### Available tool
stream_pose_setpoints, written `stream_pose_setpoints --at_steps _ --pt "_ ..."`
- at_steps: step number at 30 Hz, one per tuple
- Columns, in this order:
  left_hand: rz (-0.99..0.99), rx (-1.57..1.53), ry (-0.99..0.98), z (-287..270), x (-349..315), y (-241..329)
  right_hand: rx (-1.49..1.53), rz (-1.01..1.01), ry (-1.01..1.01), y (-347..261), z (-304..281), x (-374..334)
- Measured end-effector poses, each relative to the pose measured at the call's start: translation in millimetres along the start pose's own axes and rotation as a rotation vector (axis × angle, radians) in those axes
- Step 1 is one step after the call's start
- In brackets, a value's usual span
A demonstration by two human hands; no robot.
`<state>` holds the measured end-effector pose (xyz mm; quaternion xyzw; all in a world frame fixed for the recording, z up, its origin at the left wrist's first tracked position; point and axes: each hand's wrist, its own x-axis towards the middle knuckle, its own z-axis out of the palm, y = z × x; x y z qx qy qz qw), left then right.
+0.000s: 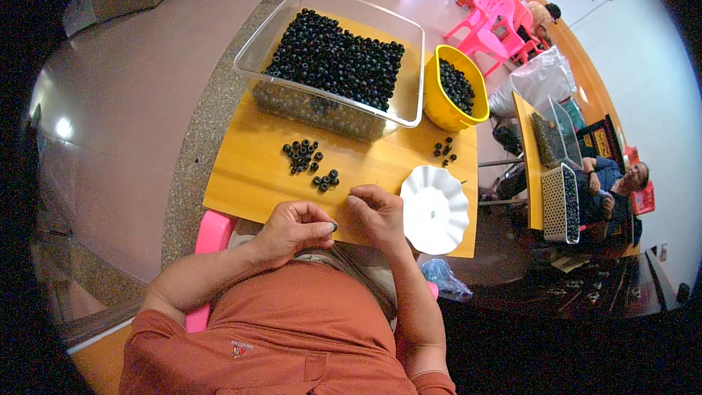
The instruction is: Picking up small black fruits from a pile on a table, inspecting them, and placing them into a white dish.
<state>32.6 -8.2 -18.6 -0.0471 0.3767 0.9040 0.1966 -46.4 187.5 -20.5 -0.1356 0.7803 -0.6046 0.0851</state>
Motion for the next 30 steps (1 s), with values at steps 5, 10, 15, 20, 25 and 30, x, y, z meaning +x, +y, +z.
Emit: stream_pose_setpoints --at_steps 5,10,15,20,25,30 --pt "-0.003 0.001 0.014 -0.1 0.4 -1.0 0.118 0.042 -0.026 -0.5 -2.7 -0.6" --pt "0.004 -0.006 0.013 -0.7 0.4 -0.2 0.207 0.109 -0.044 -6.8 -1.9 -2.1" --pt "0.003 -0.006 0.018 0.1 1.0 0.6 0.314 0.091 -0.091 -4.5 -2.4 -3.8" --pt "0.008 -0.007 0.029 -1.8 1.3 0.3 0.347 0.049 -0.155 -9.8 -0.4 -5.9" --pt "0.028 0.000 0.047 -3.3 2.1 -0.8 0.383 0.047 -0.196 -14.7 3.4 -10.3" --pt "0.041 0.024 0.066 -2.6 2.1 0.0 0.348 0.032 -0.199 -17.6 8.2 -13.7"
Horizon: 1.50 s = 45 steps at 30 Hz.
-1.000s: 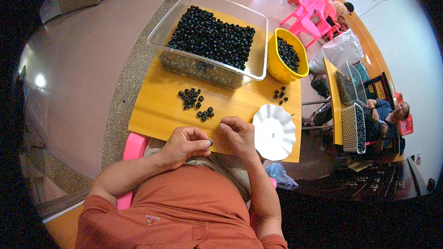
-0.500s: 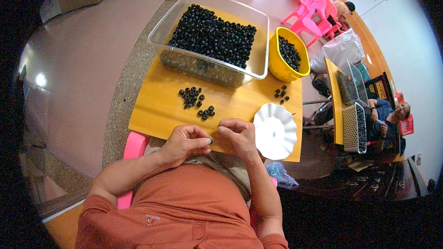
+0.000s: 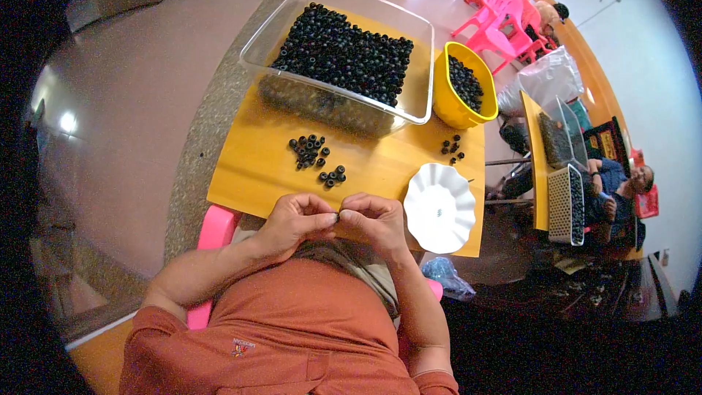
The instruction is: Picking up small black fruits from a pile on a table, inspecting them, and placing them into a white dish.
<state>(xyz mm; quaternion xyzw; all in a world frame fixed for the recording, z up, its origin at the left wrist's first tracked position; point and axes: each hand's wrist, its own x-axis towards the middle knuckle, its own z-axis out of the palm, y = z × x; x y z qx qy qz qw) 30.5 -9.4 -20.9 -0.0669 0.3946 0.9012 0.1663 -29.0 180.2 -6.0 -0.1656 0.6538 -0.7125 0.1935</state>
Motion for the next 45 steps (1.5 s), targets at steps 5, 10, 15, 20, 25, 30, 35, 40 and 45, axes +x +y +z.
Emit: stream_pose_setpoints --at_steps 5,10,15,20,25,30,35,40,45 --pt "0.018 0.017 -0.008 -2.1 1.5 -1.1 -0.023 -0.017 0.005 -2.5 3.6 -1.2" --pt "0.031 0.016 -0.010 -2.5 1.5 -1.1 -0.057 -0.057 0.015 -2.0 6.1 -2.1" --pt "0.036 0.002 -0.021 -3.5 2.6 -1.8 -0.059 -0.113 0.067 3.4 9.6 -3.1" --pt "0.032 -0.026 -0.024 -3.4 1.9 -1.4 -0.082 -0.135 0.117 7.1 15.8 -2.7" --pt "0.046 -0.032 -0.010 -2.9 1.5 -2.2 -0.111 -0.128 0.113 3.2 18.3 -2.8" --pt "0.064 -0.042 0.018 -2.3 0.4 -4.1 -0.202 -0.196 0.137 4.7 21.5 -3.6" --pt "0.084 -0.023 0.023 -2.4 1.1 -4.1 -0.192 -0.239 0.215 7.8 30.2 -6.7" --pt "0.095 0.019 0.024 -0.9 1.0 -2.7 -0.177 -0.247 0.262 8.1 36.3 -9.4" --pt "0.139 0.027 0.023 -2.4 1.4 -5.3 -0.134 -0.185 0.199 8.9 32.6 -9.4"
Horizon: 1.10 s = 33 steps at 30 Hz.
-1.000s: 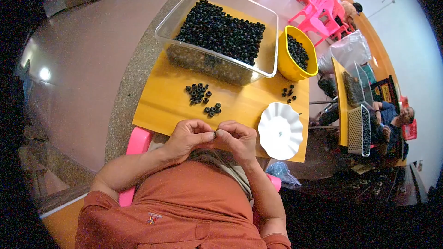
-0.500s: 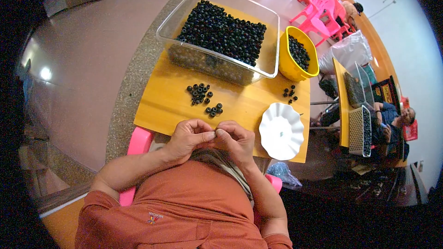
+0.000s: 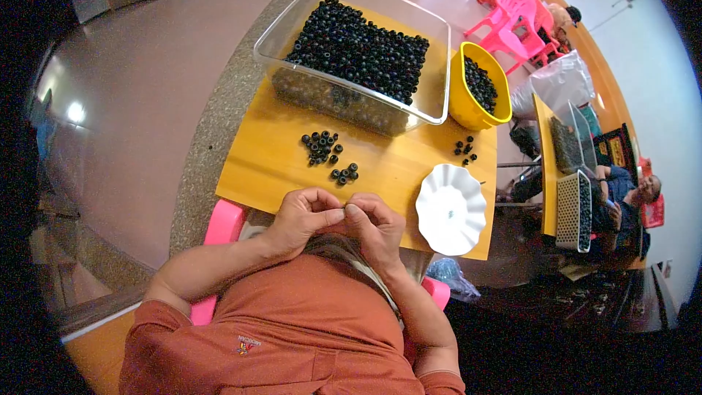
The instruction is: Picking up small black fruits from a pile on a table, inspecting them, and placing them into a white dish.
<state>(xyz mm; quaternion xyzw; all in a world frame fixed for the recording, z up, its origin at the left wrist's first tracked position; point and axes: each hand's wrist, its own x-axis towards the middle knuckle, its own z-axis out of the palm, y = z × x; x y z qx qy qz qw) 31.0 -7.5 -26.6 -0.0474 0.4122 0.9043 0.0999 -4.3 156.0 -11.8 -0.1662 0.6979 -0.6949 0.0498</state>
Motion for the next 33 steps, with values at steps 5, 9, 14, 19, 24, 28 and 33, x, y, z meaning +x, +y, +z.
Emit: stream_pose_setpoints --at_steps 5,9,14,19,24,28,33 --pt "-0.003 -0.025 0.027 0.0 -0.1 -1.5 0.010 0.015 -0.083 1.5 -6.7 2.4" --pt "-0.006 -0.054 0.037 1.5 -0.9 2.2 0.134 -0.001 -0.181 0.1 -7.4 2.9" --pt "-0.013 -0.077 0.040 2.8 -0.8 5.3 -0.055 -0.123 -0.191 2.1 -6.8 4.5" --pt "-0.013 -0.060 0.019 3.9 -0.4 7.1 -0.343 -0.287 -0.165 0.8 -6.6 7.1" --pt "-0.015 -0.071 0.022 4.7 -1.5 7.0 -0.428 -0.376 -0.133 -0.4 -4.4 7.0" --pt "0.009 -0.066 0.071 9.6 -3.8 9.3 -0.412 -0.367 -0.124 -1.8 -0.3 5.3" --pt "0.054 -0.046 0.070 5.0 -3.2 1.5 -0.268 -0.261 -0.110 3.4 1.7 1.8"
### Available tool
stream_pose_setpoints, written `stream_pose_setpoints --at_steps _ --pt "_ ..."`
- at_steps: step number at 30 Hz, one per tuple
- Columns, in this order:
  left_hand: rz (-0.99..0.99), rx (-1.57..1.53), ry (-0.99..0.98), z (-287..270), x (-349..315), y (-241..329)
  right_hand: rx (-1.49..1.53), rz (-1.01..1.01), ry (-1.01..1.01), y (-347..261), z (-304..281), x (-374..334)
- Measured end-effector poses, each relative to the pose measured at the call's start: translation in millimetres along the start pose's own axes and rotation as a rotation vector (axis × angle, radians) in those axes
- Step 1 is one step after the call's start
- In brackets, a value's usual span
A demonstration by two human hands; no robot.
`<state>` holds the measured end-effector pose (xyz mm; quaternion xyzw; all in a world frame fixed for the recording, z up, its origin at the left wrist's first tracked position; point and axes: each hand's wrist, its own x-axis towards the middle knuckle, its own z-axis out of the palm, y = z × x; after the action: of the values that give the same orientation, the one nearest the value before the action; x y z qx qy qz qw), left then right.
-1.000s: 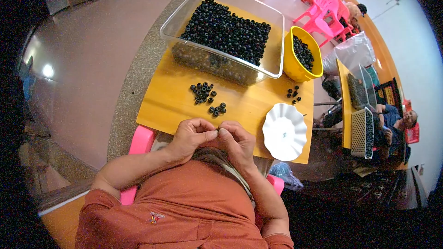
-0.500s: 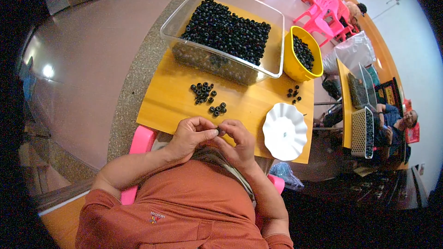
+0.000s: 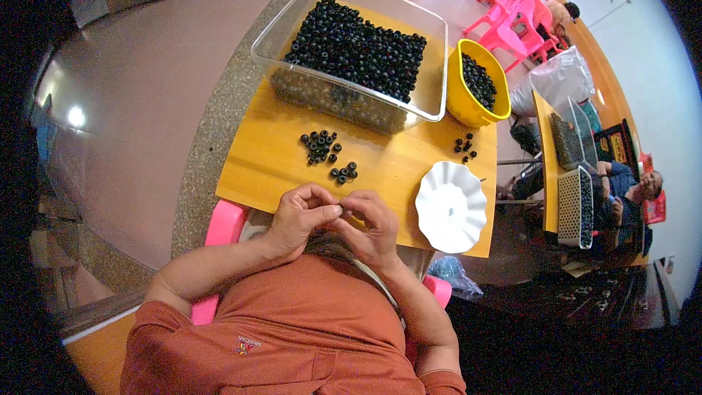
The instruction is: Picking up small black fruits from a pile on a table, inspecting them, and placing them into a white dish.
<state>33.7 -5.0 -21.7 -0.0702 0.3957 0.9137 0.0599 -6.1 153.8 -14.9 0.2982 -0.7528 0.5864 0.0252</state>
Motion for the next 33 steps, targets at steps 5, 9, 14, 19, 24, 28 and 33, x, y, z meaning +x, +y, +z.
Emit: stream_pose_setpoints --at_steps 5,9,14,19,24,28,33 --pt "0.029 -0.024 0.010 0.1 -0.4 -1.7 0.027 0.004 -0.003 4.5 2.2 -0.9" --pt "0.005 -0.029 0.026 1.0 -0.7 -0.6 -0.041 -0.027 0.010 6.2 1.9 -0.9" --pt "0.002 -0.023 0.045 1.8 -0.5 0.1 -0.189 -0.113 0.023 1.6 1.8 1.9" --pt "-0.004 -0.066 0.020 -1.1 1.8 -3.5 -0.269 -0.160 0.041 -0.7 2.2 4.0" --pt "-0.026 -0.053 0.010 0.5 0.8 -1.3 -0.319 -0.184 0.056 -5.0 -1.9 8.2" --pt "-0.050 -0.040 -0.005 1.3 -0.4 1.1 -0.286 -0.194 0.046 -2.9 -3.9 7.2" --pt "-0.040 -0.046 0.005 3.9 -1.4 3.3 -0.327 -0.178 0.054 -4.4 -2.5 7.4"
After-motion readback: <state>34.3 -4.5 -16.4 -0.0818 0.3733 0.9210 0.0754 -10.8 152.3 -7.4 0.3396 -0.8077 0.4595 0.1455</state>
